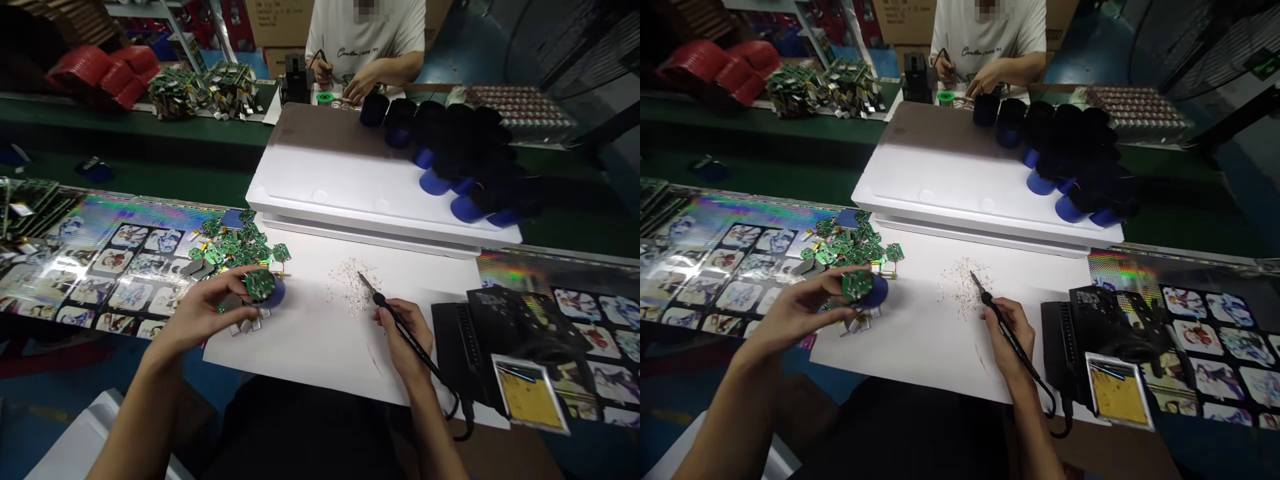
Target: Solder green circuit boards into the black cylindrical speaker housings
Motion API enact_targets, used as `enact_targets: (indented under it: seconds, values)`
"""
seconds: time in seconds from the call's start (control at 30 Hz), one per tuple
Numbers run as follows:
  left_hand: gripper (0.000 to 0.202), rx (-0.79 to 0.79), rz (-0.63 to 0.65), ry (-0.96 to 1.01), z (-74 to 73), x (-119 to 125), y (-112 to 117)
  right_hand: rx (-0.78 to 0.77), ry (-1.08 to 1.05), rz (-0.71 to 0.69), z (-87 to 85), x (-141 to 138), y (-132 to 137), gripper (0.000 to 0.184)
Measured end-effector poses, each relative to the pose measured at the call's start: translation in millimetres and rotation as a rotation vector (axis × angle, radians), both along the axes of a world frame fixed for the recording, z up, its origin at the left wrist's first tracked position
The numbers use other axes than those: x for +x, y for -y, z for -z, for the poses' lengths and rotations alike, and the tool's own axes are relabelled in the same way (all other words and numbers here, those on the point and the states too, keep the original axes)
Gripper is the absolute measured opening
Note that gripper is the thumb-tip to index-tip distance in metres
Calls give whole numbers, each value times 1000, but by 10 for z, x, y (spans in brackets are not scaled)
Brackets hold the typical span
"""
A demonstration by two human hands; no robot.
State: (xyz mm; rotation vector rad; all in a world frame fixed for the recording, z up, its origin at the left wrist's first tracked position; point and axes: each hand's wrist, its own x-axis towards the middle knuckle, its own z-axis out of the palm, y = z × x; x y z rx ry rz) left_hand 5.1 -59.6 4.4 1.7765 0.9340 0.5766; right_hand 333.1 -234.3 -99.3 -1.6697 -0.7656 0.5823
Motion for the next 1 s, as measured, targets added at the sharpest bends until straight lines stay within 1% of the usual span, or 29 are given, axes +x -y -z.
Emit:
enact_targets:
  seconds: [0.07, 0.17, 0.23, 0.3, 0.37, 0.47, 0.57, 0.7, 0.8, 0.87, 0.93, 1.0]
  values:
    - [22, 31, -136, 43, 14, -69, -126, -10, 9, 3, 10, -3, 9, 31]
    - [23, 153, -338, 114, 91, -155, -386, 44, 24, 46, -18, -13, 24, 29]
    - [26, 226, -468, 166, 151, -210, -601, 109, 17, 82, -51, -17, 27, 27]
    - [29, 253, -582, 196, 197, -256, -839, 155, 9, 103, -81, -15, 21, 27]
    - [32, 253, -648, 181, 227, -279, -1086, 165, 9, 114, -92, -6, 8, 28]
    - [36, 240, -652, 140, 269, -253, -1453, 129, 6, 96, -62, 8, -10, 31]
    - [37, 212, -623, 123, 341, -151, -1778, 69, 4, 60, 7, 17, -7, 33]
    - [35, 191, -591, 42, 458, 48, -2103, 2, 8, 36, 73, 21, 13, 36]
    - [32, 193, -561, -42, 530, 185, -2258, 8, 3, 44, 52, 18, 16, 37]
    - [31, 189, -549, -51, 560, 247, -2317, 43, 0, 64, 12, 13, 11, 35]
    - [31, 187, -538, -46, 567, 273, -2344, 94, -11, 90, -31, 8, 4, 33]
    - [34, 191, -537, -39, 539, 267, -2346, 142, -21, 112, -57, 5, 0, 32]
